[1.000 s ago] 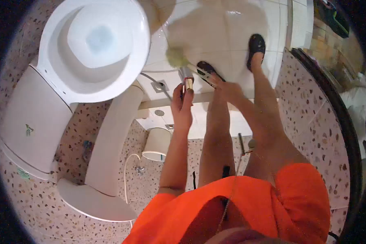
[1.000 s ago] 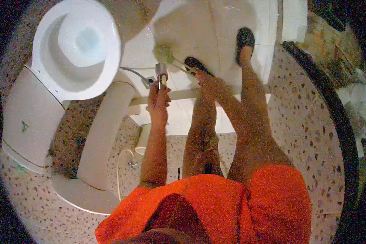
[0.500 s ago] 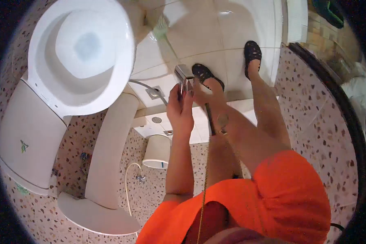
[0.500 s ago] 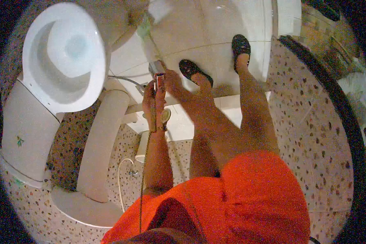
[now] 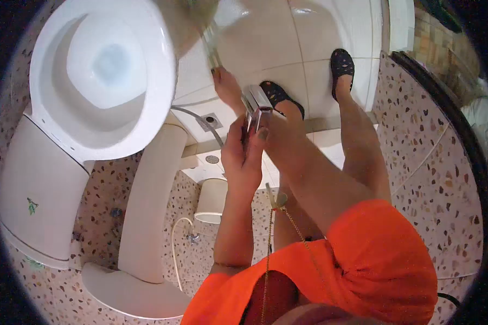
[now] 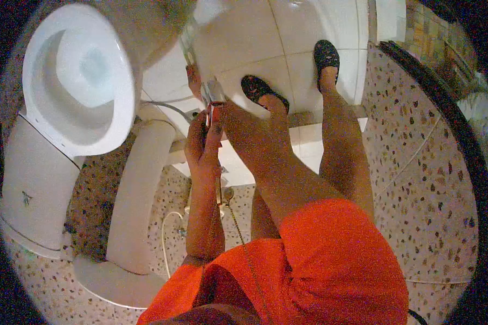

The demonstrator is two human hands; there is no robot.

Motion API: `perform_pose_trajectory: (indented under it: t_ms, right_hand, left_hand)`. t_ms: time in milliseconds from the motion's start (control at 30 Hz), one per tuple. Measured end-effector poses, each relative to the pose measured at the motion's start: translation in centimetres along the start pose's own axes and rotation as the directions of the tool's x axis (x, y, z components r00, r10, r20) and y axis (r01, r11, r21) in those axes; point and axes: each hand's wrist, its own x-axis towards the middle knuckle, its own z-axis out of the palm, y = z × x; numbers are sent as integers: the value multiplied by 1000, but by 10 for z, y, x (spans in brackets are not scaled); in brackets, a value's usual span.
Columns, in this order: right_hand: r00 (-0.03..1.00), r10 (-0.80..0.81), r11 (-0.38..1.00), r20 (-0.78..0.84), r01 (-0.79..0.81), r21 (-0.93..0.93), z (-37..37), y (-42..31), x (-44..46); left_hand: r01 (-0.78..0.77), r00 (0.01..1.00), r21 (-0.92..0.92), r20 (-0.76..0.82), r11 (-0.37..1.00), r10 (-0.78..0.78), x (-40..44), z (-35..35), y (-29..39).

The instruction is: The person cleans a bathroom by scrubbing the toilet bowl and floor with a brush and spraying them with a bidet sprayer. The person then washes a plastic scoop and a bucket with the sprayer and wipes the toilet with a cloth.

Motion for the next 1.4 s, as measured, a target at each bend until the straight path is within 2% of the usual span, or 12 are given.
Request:
perform_pose_trajectory:
  t_ms: [233,300,433,500,600,667,767,833,1033,1100,1133,1400]
  right_hand:
    - [994,-104,989,-23,101,-112,-31,-4,39]
    - [972,-223,970,-71,214,-117,-34,-29,99]
    - [894,-420,899,-157,385,-211,-49,-35,133]
    - [939,-332,928,-91,307,-212,-45,11,84]
    - [978,85,939,192,-14,-344,-105,52,-28]
    - [980,-7,809,198,122,-575,-146,59,-58]
    - [991,-81,807,110,130,-575,-204,49,-69]
    - [974,71,643,213,119,-756,-237,45,-47]
    - [937,-171,472,303,348,-810,-259,58,-18]
    - [971,21,435,236,204,-877,-256,18,-16]
    - [981,-9,433,192,176,-884,-254,6,-17]
    - [997,-58,341,42,59,-938,-204,-30,84]
  left_hand:
    - [-69,994,-71,-84,995,63,-1,8,-3]
    - [-20,1000,266,-4,964,22,-3,12,18]
    - [57,991,-31,-120,998,-60,6,25,-20]
    - [82,984,-94,-150,992,-96,-1,30,-20]
    - [59,979,-243,-175,968,-103,-23,40,-25]
    - [41,983,-286,-158,957,-90,-47,46,-38]
    - [40,982,-339,-161,940,-99,-73,56,-53]
    - [-6,975,-320,-212,947,-66,-79,64,-78]
    - [-144,921,-343,-389,928,-1,-61,67,-72]
    - [-95,927,-436,-365,895,-80,-49,66,-88]
    - [-229,908,-345,-414,910,71,-47,50,-77]
    - [-326,843,-478,-537,816,22,-75,34,-112]
